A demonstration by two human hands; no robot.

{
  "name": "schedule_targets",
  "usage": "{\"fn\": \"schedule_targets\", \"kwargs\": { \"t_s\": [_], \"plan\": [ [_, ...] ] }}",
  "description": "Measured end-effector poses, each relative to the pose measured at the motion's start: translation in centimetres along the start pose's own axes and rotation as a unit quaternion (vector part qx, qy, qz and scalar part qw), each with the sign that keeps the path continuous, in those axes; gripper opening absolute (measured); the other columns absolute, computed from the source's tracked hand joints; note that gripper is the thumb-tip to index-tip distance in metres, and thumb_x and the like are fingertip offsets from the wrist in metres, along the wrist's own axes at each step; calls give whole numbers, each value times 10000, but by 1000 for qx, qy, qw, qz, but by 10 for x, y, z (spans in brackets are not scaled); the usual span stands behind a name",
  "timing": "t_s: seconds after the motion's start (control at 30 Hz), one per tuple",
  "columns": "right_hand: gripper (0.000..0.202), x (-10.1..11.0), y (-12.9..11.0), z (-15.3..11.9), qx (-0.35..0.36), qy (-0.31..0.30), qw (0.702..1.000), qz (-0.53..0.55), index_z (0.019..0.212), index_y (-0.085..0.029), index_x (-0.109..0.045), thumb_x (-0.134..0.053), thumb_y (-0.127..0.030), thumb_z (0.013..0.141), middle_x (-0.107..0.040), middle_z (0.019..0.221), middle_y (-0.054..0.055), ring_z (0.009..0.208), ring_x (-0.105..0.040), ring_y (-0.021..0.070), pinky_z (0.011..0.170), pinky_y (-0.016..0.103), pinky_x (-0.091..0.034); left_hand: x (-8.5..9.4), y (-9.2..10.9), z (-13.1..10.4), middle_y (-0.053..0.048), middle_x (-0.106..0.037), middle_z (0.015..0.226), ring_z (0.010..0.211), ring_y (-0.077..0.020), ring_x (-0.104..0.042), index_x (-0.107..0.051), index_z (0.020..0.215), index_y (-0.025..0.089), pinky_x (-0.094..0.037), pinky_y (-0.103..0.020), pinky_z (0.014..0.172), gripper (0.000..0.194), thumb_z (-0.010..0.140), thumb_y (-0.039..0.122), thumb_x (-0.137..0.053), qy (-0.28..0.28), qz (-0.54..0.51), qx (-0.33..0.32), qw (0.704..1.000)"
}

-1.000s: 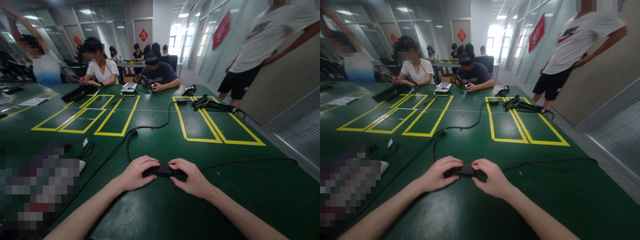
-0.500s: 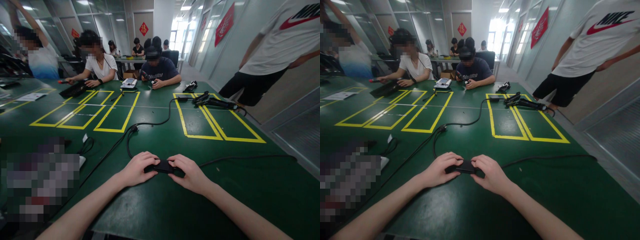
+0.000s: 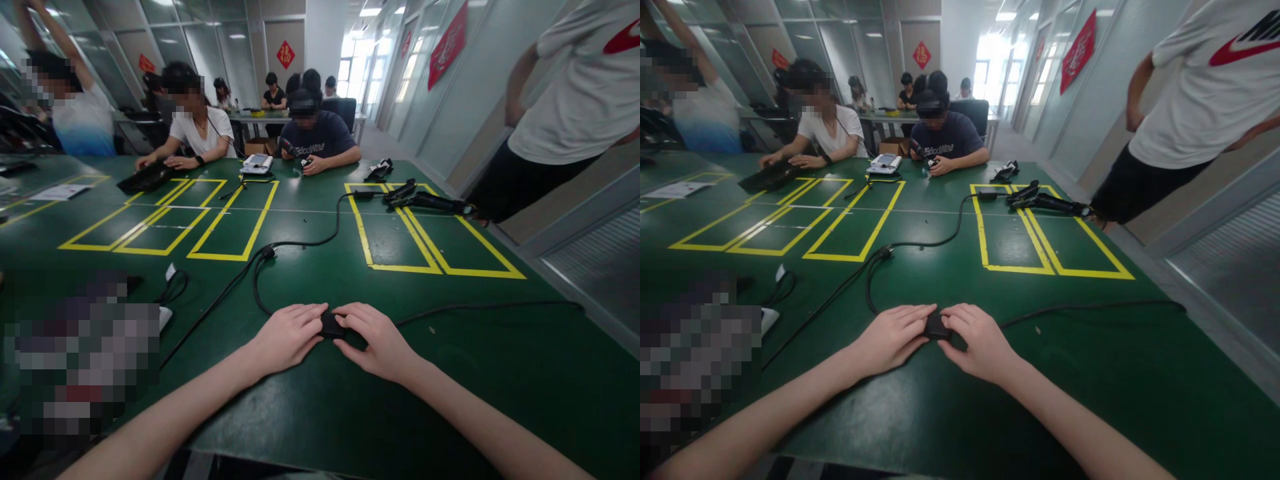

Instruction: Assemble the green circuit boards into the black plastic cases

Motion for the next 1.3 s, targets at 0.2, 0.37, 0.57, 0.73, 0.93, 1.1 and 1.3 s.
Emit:
{"fn": "schedule_targets", "kwargs": {
  "t_s": [0.2, 0.37, 0.57, 0.73, 0.93, 1.1, 1.3],
  "plan": [
    [71, -3, 0, 0, 9, 16, 1000, 1, 967, -206, -614, -662, -170, 928, -747, 1065, 122, 946, -718, 244, 821, 389, -619, -4, 1, -2, -180, -680, 1406, 1297, -254, -678, -650, 1141, 135, -583, -391, 1082, 267, 1111, 259, -415, 24, 46, -27, 998],
    [300, -8, 0, 0, 8, -33, 998, -44, 1238, -167, -627, -627, -171, 939, -725, 1163, 160, 1014, -709, 273, 850, 429, -628, -7, 1, 2, -214, -651, 1433, 1343, -270, -644, -618, 1225, 110, -566, -414, 1111, 241, 1093, 250, -473, 12, 28, -11, 999],
    [334, -9, 8, 2, 0, -60, 996, -66, 1337, -168, -604, -569, -238, 1012, -734, 1171, 162, 1023, -702, 284, 884, 467, -609, -5, -7, 9, -196, -697, 1364, 1266, -265, -695, -570, 1306, 129, -581, -424, 1085, 306, 1082, 330, -519, 26, -39, 2, 999],
    [294, -7, 9, 4, 25, -64, 994, -89, 1283, -140, -624, -473, -283, 1076, -756, 1129, 152, 967, -709, 265, 844, 422, -608, -6, -8, 7, -168, -760, 1211, 1148, -256, -748, -590, 1280, 131, -610, -404, 1022, 338, 1113, 388, -447, 36, -32, -4, 999],
    [290, -3, 6, 5, 22, -69, 997, -41, 1264, -153, -628, -532, -338, 1062, -756, 1142, 144, 1012, -713, 259, 861, 412, -603, -1, -7, 5, -144, -772, 1173, 1051, -254, -775, -594, 1271, 154, -629, -385, 949, 340, 1099, 419, -470, 34, -65, 13, 997],
    [246, -1, 5, 5, 13, -39, 999, -30, 1166, -163, -664, -566, -357, 1050, -768, 1019, 123, 916, -724, 245, 807, 389, -605, -1, -11, 3, -149, -772, 1168, 1039, -255, -771, -586, 1314, 147, -622, -395, 948, 359, 1097, 410, -472, 42, -70, 0, 997],
    [328, 2, 5, 2, 72, -9, 997, -29, 1354, -155, -614, -531, -251, 1053, -774, 1180, 143, 1011, -748, 238, 866, 389, -629, 4, -9, 6, -137, -769, 1165, 1026, -249, -748, -633, 1313, 165, -599, -381, 938, 412, 1048, 471, -552, 41, -119, 38, 991]
  ]
}}
Point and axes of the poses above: each hand's wrist, its own z-axis towards the middle knuckle, its own x-axis out of the back of the hand, y = z × x, the point moved 3 cm from there along z, towards the middle knuckle
